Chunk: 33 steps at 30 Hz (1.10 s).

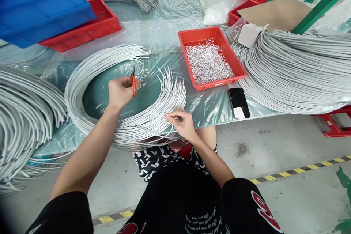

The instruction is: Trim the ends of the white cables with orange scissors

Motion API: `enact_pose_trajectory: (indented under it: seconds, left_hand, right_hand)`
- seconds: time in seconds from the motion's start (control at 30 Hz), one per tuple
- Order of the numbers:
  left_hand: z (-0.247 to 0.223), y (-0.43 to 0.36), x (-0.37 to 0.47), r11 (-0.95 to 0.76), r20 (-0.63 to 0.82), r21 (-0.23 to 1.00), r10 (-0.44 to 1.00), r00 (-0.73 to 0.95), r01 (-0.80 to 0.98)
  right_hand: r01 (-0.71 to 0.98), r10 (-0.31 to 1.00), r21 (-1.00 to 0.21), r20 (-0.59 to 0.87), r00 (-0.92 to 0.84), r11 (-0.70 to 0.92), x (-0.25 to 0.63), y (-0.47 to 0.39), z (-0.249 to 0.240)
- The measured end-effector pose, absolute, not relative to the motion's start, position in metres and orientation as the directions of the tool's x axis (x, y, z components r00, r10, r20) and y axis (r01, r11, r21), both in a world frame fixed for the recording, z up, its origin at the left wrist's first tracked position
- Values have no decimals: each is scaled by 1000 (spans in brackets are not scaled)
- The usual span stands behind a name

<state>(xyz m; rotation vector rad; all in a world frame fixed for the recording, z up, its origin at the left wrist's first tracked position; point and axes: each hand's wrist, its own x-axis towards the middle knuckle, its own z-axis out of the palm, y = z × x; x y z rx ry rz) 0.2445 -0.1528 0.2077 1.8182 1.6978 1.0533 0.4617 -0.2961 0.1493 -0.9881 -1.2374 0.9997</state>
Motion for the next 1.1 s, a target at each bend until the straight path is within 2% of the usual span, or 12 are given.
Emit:
enact_pose_trajectory:
  seconds: [0.07,0.17,0.3,0.87,1.1]
  left_hand:
    - [219,-177,258,-192,212,809,977,30,556]
    - [231,-219,278,-215,115,870,964,242,444]
    - [231,-251,296,-251,69,893,897,437,374]
    - [227,-254,295,-336,96,845,861,500,416]
    - [234,-254,291,-439,127,772,815,565,460]
  right_hand:
    - [-58,966,-965,252,64,256,461,-296,149]
    - [-68,967,-966,246,67,250,461,-296,150]
    - [-42,962,-963,263,74,267,462,-296,150]
    - [-18,957,-959,283,62,284,464,-296,151]
    - [19,958,-959,282,49,282,463,-296,152]
